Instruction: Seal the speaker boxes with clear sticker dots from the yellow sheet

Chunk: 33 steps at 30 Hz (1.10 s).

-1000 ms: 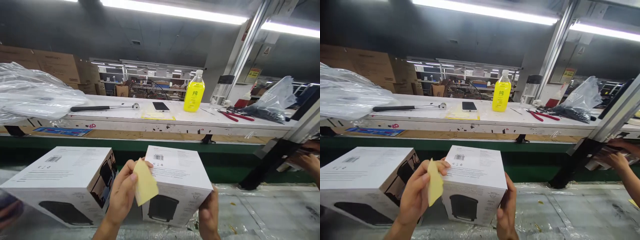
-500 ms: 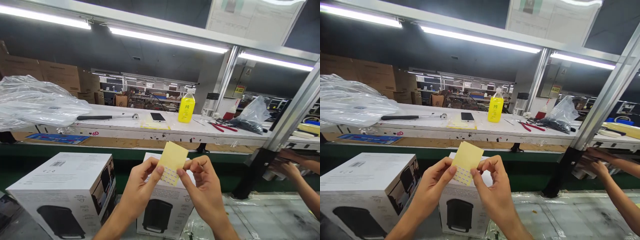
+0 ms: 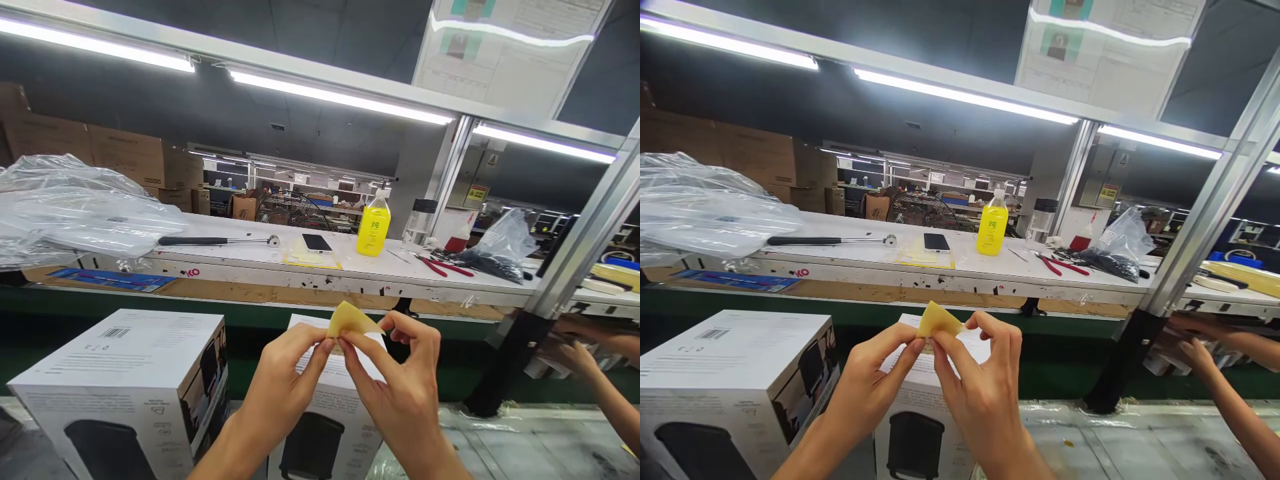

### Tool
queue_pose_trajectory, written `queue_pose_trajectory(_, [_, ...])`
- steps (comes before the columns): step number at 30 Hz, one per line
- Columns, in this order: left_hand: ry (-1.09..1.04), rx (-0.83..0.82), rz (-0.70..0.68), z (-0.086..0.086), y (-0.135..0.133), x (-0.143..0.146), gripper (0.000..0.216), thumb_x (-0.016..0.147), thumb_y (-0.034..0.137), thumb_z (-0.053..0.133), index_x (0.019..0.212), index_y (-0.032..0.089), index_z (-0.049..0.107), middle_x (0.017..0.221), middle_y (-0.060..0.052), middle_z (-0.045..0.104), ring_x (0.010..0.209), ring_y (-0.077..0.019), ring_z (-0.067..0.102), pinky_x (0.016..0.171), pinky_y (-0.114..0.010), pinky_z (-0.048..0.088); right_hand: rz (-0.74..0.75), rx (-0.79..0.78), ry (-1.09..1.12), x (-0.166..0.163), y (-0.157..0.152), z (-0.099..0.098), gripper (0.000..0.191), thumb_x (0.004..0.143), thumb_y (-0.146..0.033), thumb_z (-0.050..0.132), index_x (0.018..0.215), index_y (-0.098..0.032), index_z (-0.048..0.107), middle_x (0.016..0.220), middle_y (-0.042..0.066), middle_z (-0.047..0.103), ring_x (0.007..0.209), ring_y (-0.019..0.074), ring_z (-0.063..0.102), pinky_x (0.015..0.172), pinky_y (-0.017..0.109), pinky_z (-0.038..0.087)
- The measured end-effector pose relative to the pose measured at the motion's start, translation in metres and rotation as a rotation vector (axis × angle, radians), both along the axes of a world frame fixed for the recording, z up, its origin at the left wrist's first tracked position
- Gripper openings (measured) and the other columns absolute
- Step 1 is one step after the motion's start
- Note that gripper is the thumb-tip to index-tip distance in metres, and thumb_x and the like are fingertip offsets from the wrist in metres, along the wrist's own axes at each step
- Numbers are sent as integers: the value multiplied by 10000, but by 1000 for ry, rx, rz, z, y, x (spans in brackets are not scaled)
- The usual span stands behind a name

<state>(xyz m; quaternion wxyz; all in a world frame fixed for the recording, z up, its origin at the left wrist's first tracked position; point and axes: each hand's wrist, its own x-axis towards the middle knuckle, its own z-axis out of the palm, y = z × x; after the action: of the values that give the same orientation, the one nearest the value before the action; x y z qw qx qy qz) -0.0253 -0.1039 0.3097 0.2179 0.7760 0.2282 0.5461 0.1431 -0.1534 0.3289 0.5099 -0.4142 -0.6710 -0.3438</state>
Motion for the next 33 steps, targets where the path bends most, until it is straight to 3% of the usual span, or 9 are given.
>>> queue_pose_trajectory(5, [2, 46, 36, -2, 3, 1, 154, 1059, 220, 546, 1045, 255, 695, 983, 39, 750, 917, -94, 676, 836, -186, 476, -9, -43, 24, 4, 6, -5, 159, 933, -150, 762, 1068, -228, 794, 950, 45, 420, 827, 179, 448, 699, 324, 439])
queue_pose_trajectory(8, [2, 29, 66, -3, 3, 2, 152, 1056, 236, 560, 1004, 259, 701, 946, 48, 750, 892, -96, 679, 816, -190, 472, 51, -115, 9, 7, 10, -8, 205, 951, -126, 737, 1132, -218, 763, 852, 16, 449, 729, 148, 435, 625, 298, 407])
queue_pose_trajectory(14, [25, 99, 90, -2, 3, 3, 153, 1059, 217, 548, 1051, 229, 700, 952, 22, 744, 889, -114, 672, 819, -225, 481, 178, -132, -18, 8, 13, -7, 192, 943, -45, 719, 1083, -177, 720, 935, 44, 645, 741, 121, 570, 669, 281, 479])
queue_pose_trajectory(20, [35, 181, 154, -4, 5, 2, 144, 1051, 172, 536, 1014, 209, 671, 911, 6, 725, 839, -136, 643, 780, -265, 470, 150, -74, -169, 7, 18, 2, 172, 924, -34, 726, 1050, -149, 700, 888, 52, 689, 719, 133, 611, 646, 288, 475])
queue_pose_trajectory(24, [2, 124, 157, -6, 7, -4, 134, 1044, 193, 563, 1032, 230, 691, 958, 19, 755, 878, -131, 658, 819, -256, 473, 176, -94, -238, 2, 22, 11, 130, 900, -41, 713, 935, -163, 685, 868, 48, 696, 735, 151, 632, 663, 294, 486])
queue_pose_trajectory(26, [-81, 0, 167, -11, 9, -11, 137, 1044, 247, 580, 1041, 254, 716, 967, 32, 764, 870, -125, 669, 818, -241, 484, 296, -211, -178, 0, 23, 20, 126, 889, -51, 684, 883, -176, 670, 845, 29, 667, 707, 134, 613, 647, 277, 486])
queue_pose_trajectory(28, [-256, -148, 209, -25, 7, -21, 161, 1045, 323, 581, 1061, 259, 727, 972, 20, 762, 858, -139, 678, 794, -240, 512, 454, -464, -37, 0, 25, 33, 114, 877, -88, 666, 841, -195, 654, 811, -3, 626, 663, 111, 573, 609, 249, 475])
queue_pose_trajectory(31, [-536, -268, 319, -68, -8, -41, 253, 1035, 427, 555, 1075, 240, 721, 992, -37, 758, 929, -221, 702, 813, -309, 575, 555, -924, 101, 0, 34, 49, 67, 885, -167, 664, 843, -219, 669, 812, -22, 650, 698, 119, 575, 625, 241, 481])
queue_pose_trajectory(33, [-517, -349, 341, -107, -29, -53, 290, 1021, 467, 542, 1044, 249, 731, 969, -71, 754, 1010, -294, 704, 845, -394, 606, 522, -1133, 69, -4, 43, 54, 64, 893, -178, 660, 872, -227, 696, 848, -22, 690, 757, 131, 594, 675, 252, 488])
